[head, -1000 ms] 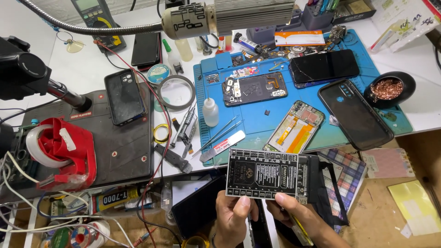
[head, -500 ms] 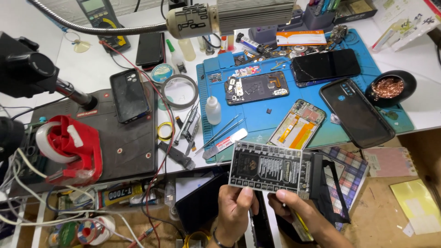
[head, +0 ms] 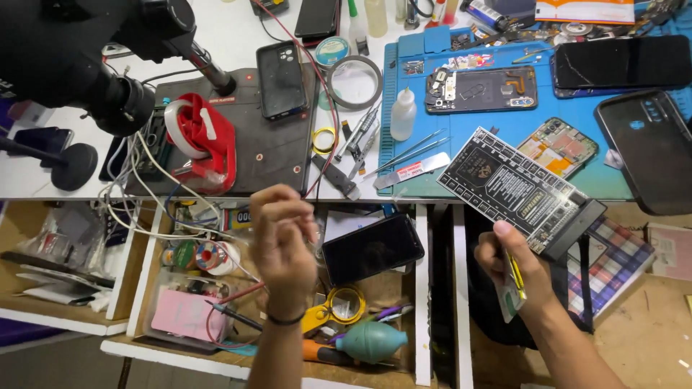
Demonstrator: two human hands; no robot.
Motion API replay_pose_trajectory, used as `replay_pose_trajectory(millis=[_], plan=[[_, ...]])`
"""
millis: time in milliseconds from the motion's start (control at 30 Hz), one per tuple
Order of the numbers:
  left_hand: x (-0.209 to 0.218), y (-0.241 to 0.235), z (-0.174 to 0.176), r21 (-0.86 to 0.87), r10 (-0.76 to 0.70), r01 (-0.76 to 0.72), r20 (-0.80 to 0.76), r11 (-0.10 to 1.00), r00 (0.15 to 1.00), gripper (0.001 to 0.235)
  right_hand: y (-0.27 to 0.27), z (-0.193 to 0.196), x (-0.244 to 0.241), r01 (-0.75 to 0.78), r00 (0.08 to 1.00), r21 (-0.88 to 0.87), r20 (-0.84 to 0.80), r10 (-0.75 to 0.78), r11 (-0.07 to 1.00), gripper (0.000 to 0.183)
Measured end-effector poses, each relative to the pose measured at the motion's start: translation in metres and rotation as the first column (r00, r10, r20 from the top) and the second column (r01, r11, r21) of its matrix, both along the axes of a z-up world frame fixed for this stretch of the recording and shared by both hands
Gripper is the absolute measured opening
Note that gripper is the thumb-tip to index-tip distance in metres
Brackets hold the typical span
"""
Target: The person holds a disassembled smartphone and uses a magnifying glass to inspect the internal components. They then pick up a battery and connect a yellow USB cable to it, continuing to inspect the connection with the magnifying glass.
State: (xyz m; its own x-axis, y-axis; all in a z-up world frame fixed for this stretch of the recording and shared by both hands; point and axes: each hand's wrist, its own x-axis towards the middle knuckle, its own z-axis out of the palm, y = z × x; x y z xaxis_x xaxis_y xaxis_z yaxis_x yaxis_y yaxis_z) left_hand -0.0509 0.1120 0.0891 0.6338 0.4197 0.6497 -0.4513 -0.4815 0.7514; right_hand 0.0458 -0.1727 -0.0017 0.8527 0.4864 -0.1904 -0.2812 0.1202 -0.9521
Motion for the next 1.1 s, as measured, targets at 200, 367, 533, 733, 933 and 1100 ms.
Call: replay_pose_trajectory(millis=[200, 367, 533, 733, 933, 1100], plan=[[-0.065, 0.065, 0.015, 0.154, 0.048, -0.047, 0.001, 0.987, 0.999, 0.031, 0.0, -0.015, -0.002, 0.021, 0.995, -0.033, -0.092, -0.024, 0.999, 0.056], [-0.099, 0.064, -0.004, 0.164, 0.167, -0.109, -0.394, 0.98, 0.904, 0.029, 0.001, -0.013, -0.003, 0.048, 0.993, -0.059, -0.105, -0.054, 0.997, 0.055], [-0.108, 0.039, -0.082, 0.471, 0.449, 0.603, -0.871, 0.644, 0.201, 0.06, 0.003, -0.001, -0.002, 0.042, 0.997, -0.039, -0.066, -0.045, 0.998, 0.058], [-0.133, 0.088, -0.16, 0.364, 0.33, 0.649, -0.927, 0.668, 0.18, 0.058, -0.005, 0.006, -0.006, -0.172, 0.961, -0.111, -0.238, 0.142, 0.979, 0.059], [-0.08, 0.156, -0.126, -0.226, 0.196, 0.646, -0.835, 0.729, -0.514, 0.066, -0.007, 0.023, -0.012, -0.24, 0.929, -0.192, -0.33, 0.167, 0.952, 0.049], [-0.044, 0.108, -0.007, -0.165, 0.097, 0.561, -0.908, 0.811, -0.408, 0.057, -0.011, 0.017, -0.012, -0.312, 0.932, -0.132, -0.235, 0.276, 0.941, 0.046]])
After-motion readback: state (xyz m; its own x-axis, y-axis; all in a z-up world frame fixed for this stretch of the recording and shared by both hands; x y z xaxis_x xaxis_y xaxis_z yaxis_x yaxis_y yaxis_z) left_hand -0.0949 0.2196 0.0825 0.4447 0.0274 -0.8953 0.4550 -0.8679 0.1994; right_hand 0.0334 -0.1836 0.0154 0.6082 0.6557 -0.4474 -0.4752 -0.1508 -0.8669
